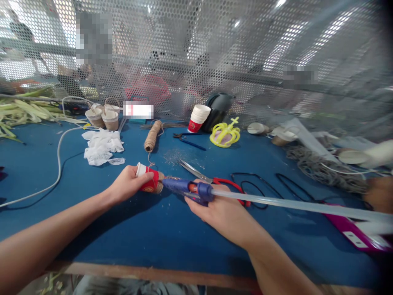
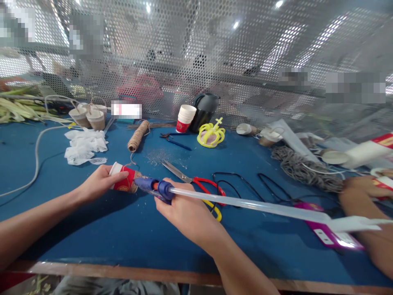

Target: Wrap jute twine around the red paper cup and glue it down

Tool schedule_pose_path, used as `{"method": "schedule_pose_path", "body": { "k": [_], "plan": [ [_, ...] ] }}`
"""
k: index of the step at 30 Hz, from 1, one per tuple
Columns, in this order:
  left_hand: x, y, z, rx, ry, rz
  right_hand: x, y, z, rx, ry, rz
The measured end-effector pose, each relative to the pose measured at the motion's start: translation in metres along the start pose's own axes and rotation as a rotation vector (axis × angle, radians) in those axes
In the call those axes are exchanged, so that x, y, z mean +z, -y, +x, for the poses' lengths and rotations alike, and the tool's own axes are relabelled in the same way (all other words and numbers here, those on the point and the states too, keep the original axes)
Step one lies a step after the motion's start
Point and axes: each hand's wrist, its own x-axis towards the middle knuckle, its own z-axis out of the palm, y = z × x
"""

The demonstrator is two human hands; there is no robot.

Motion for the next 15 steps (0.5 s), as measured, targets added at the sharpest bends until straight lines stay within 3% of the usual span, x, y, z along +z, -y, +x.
{"method": "schedule_pose_path", "body": {
  "k": [9,15],
  "plan": [
    [0.0016,-0.0061,-0.0014,-0.017,-0.028,0.0,0.0095,-0.0053,-0.0028,-0.011,-0.006,0.033],
    [0.0021,-0.0055,-0.0011,-0.015,-0.029,0.009,0.0042,-0.0018,-0.0006,-0.012,0.011,0.032]
  ]
}}
